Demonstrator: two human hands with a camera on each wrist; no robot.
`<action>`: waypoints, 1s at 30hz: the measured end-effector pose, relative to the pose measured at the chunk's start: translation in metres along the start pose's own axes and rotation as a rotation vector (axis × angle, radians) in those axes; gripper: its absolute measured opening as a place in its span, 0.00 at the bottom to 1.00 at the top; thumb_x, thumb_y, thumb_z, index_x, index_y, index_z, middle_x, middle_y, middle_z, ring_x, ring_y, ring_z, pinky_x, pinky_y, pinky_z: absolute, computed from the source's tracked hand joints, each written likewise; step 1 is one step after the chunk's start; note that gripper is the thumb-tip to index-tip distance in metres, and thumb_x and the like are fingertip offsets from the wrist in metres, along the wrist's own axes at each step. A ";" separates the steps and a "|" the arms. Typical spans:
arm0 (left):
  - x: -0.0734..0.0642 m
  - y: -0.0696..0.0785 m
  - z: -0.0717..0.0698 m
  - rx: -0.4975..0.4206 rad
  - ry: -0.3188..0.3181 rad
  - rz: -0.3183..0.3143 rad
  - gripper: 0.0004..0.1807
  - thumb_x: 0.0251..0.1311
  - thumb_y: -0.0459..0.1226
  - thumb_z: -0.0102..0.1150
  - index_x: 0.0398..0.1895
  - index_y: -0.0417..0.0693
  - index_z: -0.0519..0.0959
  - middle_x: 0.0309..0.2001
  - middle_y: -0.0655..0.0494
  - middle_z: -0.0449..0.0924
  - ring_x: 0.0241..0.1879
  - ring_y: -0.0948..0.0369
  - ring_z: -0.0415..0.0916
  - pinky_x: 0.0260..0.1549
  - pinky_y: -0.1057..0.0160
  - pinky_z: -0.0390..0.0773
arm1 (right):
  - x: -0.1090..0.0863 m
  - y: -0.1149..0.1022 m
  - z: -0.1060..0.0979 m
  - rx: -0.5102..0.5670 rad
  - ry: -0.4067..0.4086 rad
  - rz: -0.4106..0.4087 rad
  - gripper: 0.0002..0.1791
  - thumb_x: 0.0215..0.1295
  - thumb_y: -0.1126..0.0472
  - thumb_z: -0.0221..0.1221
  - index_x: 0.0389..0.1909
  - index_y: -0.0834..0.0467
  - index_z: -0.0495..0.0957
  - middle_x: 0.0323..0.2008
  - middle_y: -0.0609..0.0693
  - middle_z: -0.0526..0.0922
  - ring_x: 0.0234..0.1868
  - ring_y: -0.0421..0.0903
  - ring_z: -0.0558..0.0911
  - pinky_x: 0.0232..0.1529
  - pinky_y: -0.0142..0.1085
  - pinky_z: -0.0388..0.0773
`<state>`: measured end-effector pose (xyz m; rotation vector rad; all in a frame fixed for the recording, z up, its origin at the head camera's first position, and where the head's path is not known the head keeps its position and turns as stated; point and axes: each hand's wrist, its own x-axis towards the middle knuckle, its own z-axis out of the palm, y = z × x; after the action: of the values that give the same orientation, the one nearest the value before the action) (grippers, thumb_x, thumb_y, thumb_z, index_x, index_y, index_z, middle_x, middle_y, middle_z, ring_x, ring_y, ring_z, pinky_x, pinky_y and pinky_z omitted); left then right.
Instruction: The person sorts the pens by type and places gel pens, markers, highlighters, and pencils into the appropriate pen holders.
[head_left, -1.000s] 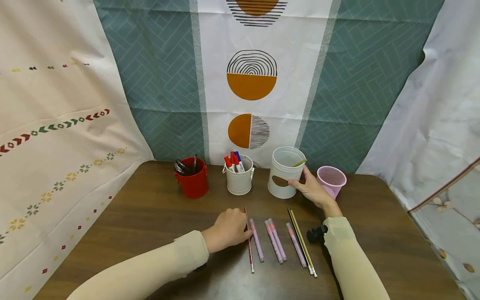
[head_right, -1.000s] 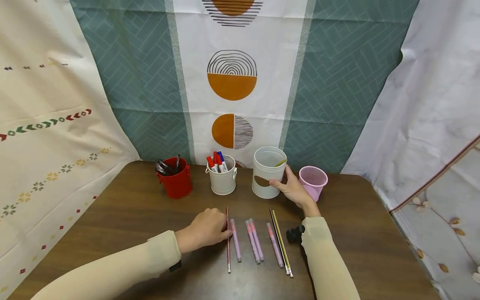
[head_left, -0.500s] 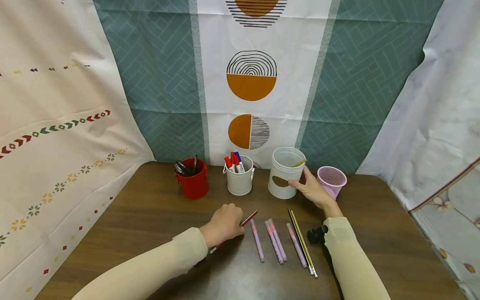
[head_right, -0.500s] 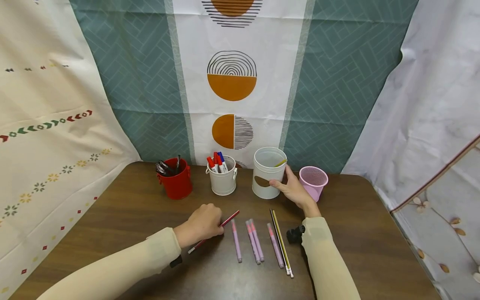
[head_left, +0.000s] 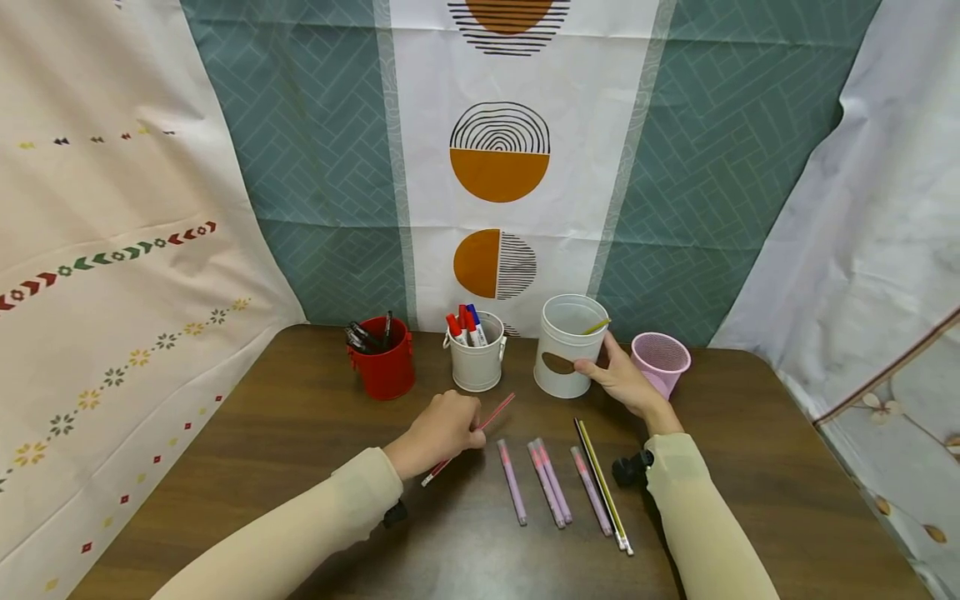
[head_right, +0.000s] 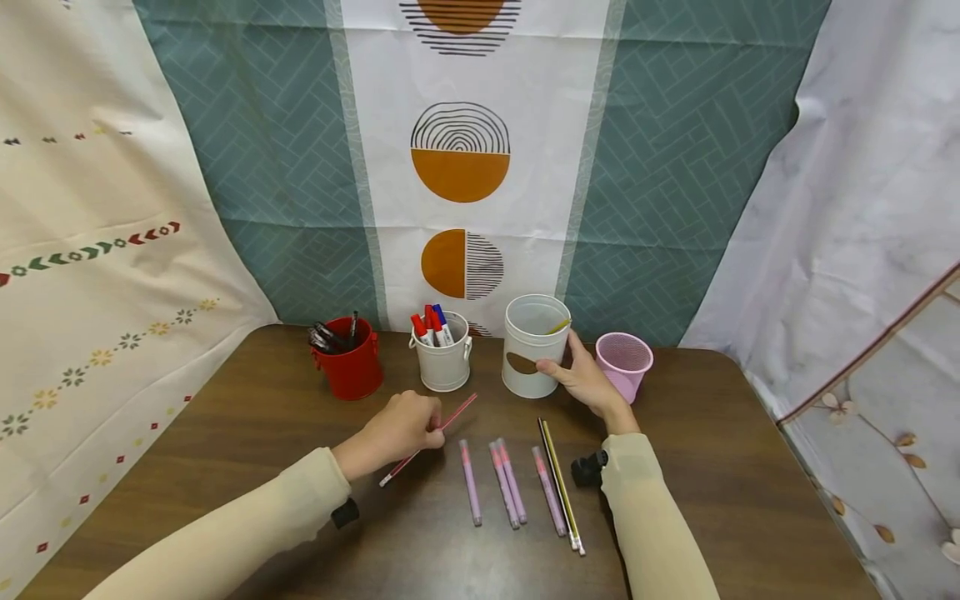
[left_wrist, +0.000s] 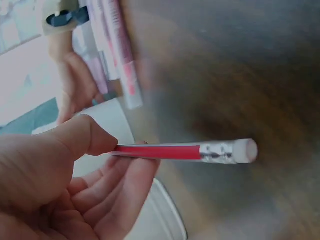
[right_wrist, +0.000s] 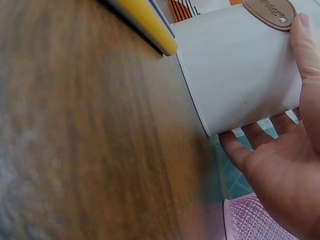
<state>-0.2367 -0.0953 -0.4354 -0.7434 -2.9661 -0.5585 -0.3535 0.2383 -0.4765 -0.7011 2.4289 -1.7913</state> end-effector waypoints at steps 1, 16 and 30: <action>0.001 -0.001 -0.001 -0.022 0.011 0.011 0.12 0.56 0.32 0.71 0.21 0.48 0.77 0.17 0.63 0.69 0.21 0.63 0.66 0.20 0.65 0.68 | 0.000 0.000 0.000 -0.001 -0.001 0.001 0.43 0.76 0.64 0.64 0.83 0.55 0.51 0.71 0.61 0.71 0.69 0.58 0.73 0.62 0.29 0.75; 0.021 0.006 -0.038 -0.239 0.140 0.061 0.03 0.66 0.35 0.71 0.41 0.48 0.89 0.34 0.59 0.91 0.34 0.63 0.86 0.40 0.59 0.84 | 0.003 -0.001 0.004 0.009 -0.011 -0.003 0.43 0.76 0.62 0.65 0.83 0.55 0.51 0.71 0.62 0.72 0.68 0.58 0.74 0.62 0.29 0.75; 0.074 0.029 -0.073 -0.469 0.368 0.100 0.10 0.72 0.38 0.69 0.51 0.46 0.87 0.42 0.57 0.91 0.38 0.62 0.87 0.43 0.63 0.86 | 0.001 0.001 0.001 -0.008 0.007 -0.002 0.44 0.75 0.63 0.65 0.84 0.54 0.51 0.72 0.61 0.70 0.70 0.57 0.72 0.62 0.27 0.73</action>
<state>-0.2923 -0.0638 -0.3490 -0.7118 -2.4652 -1.2533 -0.3544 0.2374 -0.4778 -0.6994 2.4417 -1.7889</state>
